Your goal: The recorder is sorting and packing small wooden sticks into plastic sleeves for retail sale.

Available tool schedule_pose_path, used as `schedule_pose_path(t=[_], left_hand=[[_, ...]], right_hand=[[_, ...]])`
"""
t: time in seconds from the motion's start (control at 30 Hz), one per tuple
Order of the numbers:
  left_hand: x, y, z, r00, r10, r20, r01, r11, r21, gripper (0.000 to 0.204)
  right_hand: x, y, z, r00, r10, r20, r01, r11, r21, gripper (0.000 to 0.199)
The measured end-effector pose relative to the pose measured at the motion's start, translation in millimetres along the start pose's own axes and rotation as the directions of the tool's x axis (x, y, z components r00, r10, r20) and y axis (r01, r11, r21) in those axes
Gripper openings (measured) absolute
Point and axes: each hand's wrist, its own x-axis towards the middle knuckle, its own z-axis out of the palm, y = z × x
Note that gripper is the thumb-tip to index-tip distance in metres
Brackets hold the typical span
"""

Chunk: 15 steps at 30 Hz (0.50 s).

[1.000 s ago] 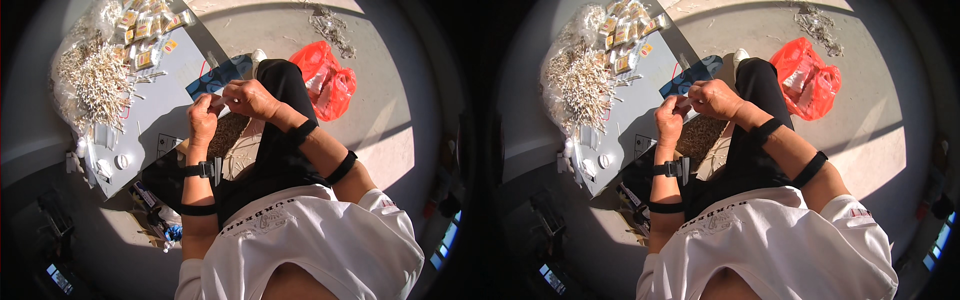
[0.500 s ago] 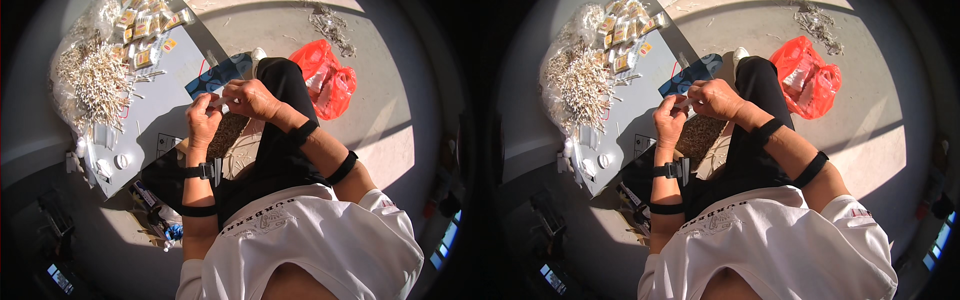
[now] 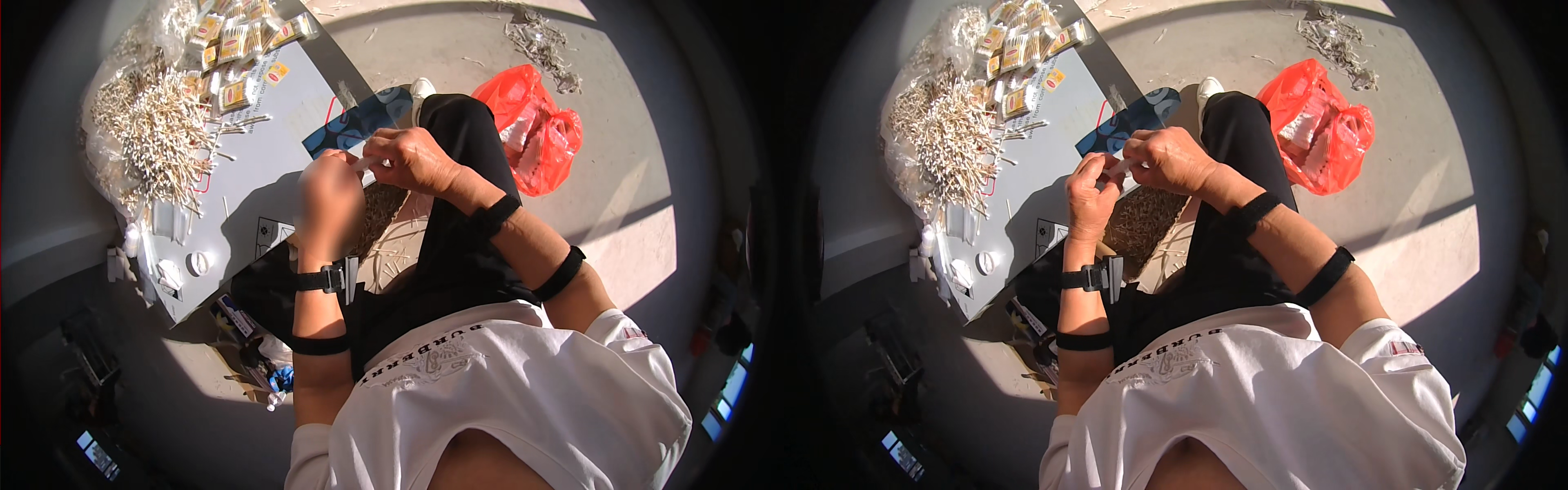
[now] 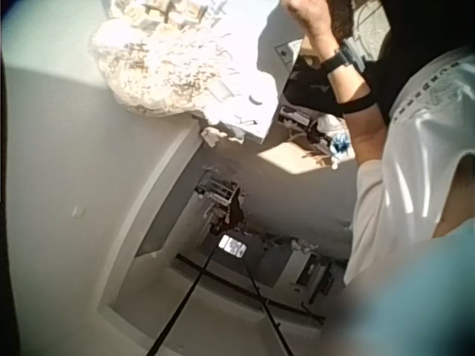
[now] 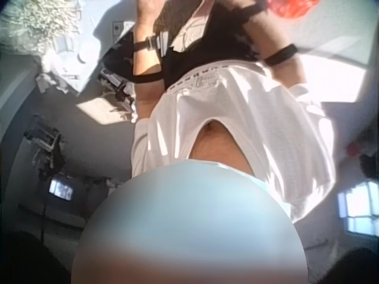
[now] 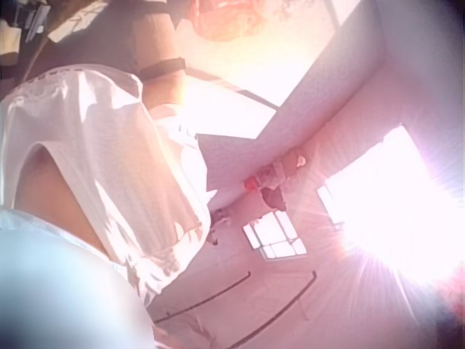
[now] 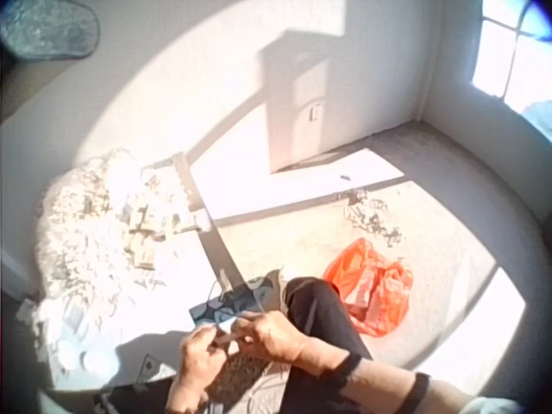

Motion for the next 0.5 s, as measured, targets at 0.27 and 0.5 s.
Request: schedule_pose_path(t=[0.27, 0.5], left_hand=[[-1.2, -1.8, 1.5, 0.917, -0.373, 0.144, 0.388, 0.746, -0.541, 0.015], [-0.3, -7.9, -0.1, 0.932, -0.315, 0.178, 0.355, 0.699, -0.621, 0.026]], right_hand=[[-2.2, -3.7, -1.1, 1.000, -0.004, -0.002, 0.004, 1.000, 0.028, 0.018], [-4.5, -2.4, -2.4, 1.000, 0.000, 0.024, -0.003, 0.992, 0.128, 0.022]])
